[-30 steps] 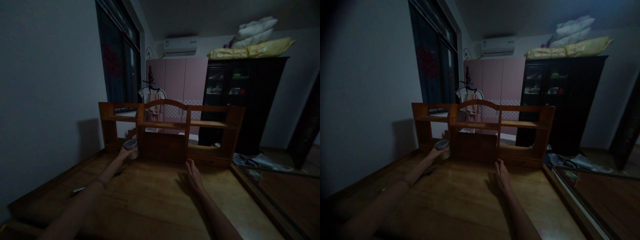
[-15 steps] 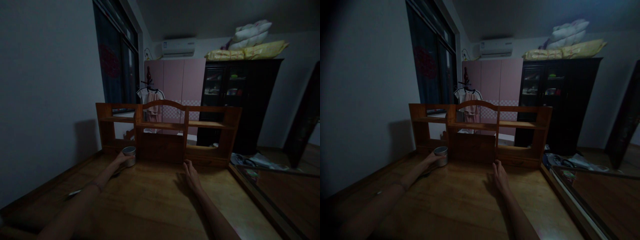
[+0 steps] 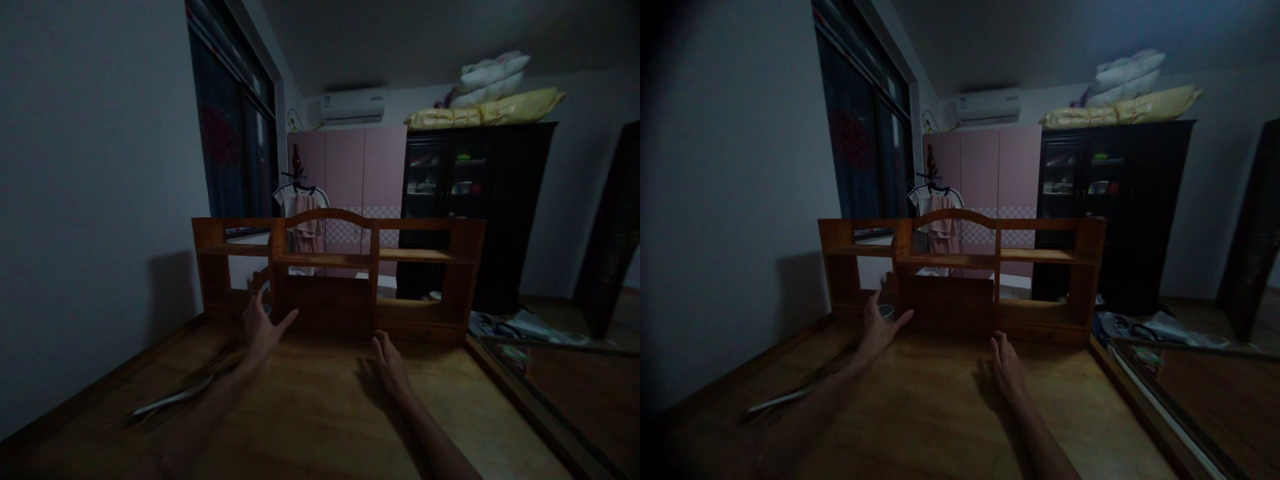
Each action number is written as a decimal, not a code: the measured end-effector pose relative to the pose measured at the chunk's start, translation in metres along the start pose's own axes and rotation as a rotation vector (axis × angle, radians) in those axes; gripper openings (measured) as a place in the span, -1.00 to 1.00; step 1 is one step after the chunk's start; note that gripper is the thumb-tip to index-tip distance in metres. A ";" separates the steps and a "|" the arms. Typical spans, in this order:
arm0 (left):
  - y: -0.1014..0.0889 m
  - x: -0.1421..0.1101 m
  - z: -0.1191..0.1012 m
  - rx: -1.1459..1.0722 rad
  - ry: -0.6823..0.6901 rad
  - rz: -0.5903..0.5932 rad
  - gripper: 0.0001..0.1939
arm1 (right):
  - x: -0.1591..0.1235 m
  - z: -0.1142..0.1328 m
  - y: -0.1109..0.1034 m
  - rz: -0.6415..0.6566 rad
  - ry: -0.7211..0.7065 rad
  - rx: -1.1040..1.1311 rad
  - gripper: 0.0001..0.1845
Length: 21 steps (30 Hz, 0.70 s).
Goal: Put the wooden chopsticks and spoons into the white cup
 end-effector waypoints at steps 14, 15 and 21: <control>0.098 -0.080 -0.005 0.039 0.693 0.526 -0.85 | -0.001 -0.005 0.007 0.025 -0.001 -0.426 -0.71; 0.099 -0.080 0.002 0.032 0.653 0.518 -0.83 | -0.001 -0.005 0.010 0.037 0.000 -0.443 -0.72; 0.100 -0.072 0.036 0.006 0.376 0.466 -0.72 | 0.000 -0.011 0.022 0.104 0.013 -0.492 -0.73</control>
Point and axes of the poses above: each hand's wrist, its own x-axis towards the middle knuckle, its own y-axis out of the palm, z = x × y, the point moved 5 cm from there along x, towards the middle knuckle, and after that the axes turned 13 degrees about y, right-handed, at the moved point
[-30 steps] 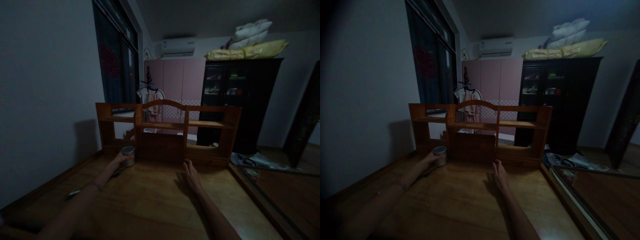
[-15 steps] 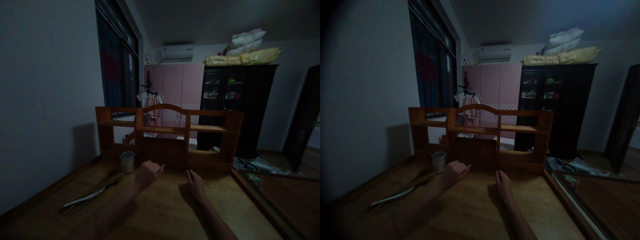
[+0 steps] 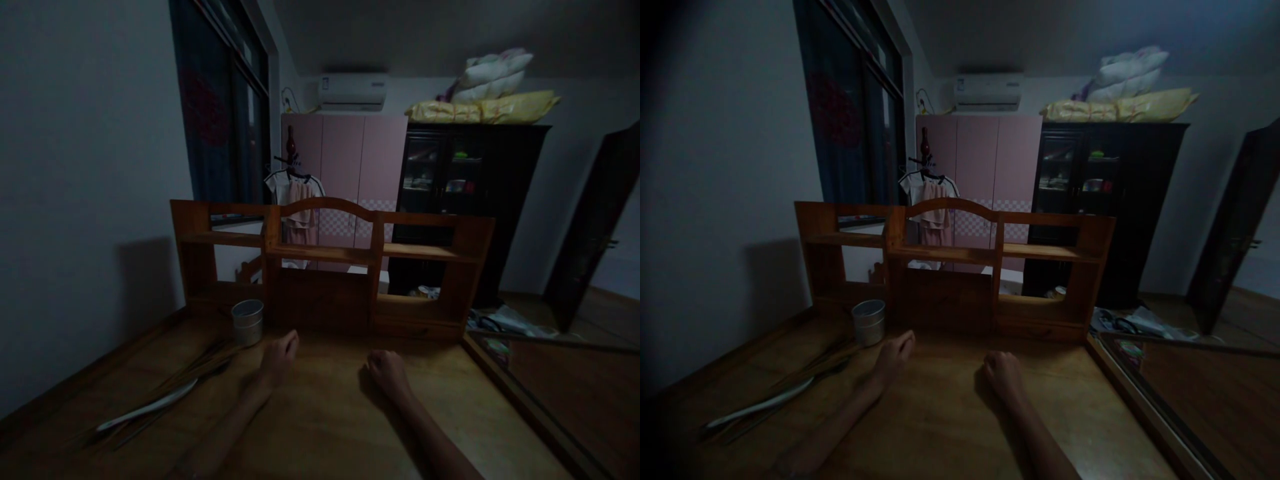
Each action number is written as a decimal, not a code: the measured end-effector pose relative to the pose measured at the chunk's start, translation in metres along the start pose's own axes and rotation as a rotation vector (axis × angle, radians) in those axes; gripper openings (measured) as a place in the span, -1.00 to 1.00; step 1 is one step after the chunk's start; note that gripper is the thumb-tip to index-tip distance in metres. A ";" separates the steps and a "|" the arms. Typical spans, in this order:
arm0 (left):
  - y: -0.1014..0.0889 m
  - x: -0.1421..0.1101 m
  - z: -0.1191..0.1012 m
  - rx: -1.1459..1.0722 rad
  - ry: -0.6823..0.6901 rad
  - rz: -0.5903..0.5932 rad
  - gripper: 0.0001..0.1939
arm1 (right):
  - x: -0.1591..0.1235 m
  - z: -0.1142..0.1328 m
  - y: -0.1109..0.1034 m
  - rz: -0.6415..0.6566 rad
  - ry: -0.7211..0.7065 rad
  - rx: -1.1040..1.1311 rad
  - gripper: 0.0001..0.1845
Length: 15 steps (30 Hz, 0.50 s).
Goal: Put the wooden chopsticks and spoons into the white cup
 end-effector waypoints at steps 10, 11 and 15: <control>-0.014 0.000 0.014 0.029 -0.125 -0.089 -0.81 | 0.004 -0.008 -0.009 -0.028 0.030 -0.005 -0.64; -0.023 0.001 0.018 0.049 -0.123 -0.102 -0.79 | 0.005 -0.009 -0.010 -0.033 0.033 -0.003 -0.63; -0.068 -0.003 0.047 0.099 -0.078 -0.078 -0.76 | 0.007 -0.012 -0.013 -0.047 0.033 0.011 -0.63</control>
Point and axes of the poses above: each hand's wrist, its own x-axis towards the middle knuckle, its own y-axis out of the palm, z = x × y, the point moved 5 cm from there along x, towards the middle knuckle, and after that the axes turned 13 degrees about y, right-handed, at the moved point
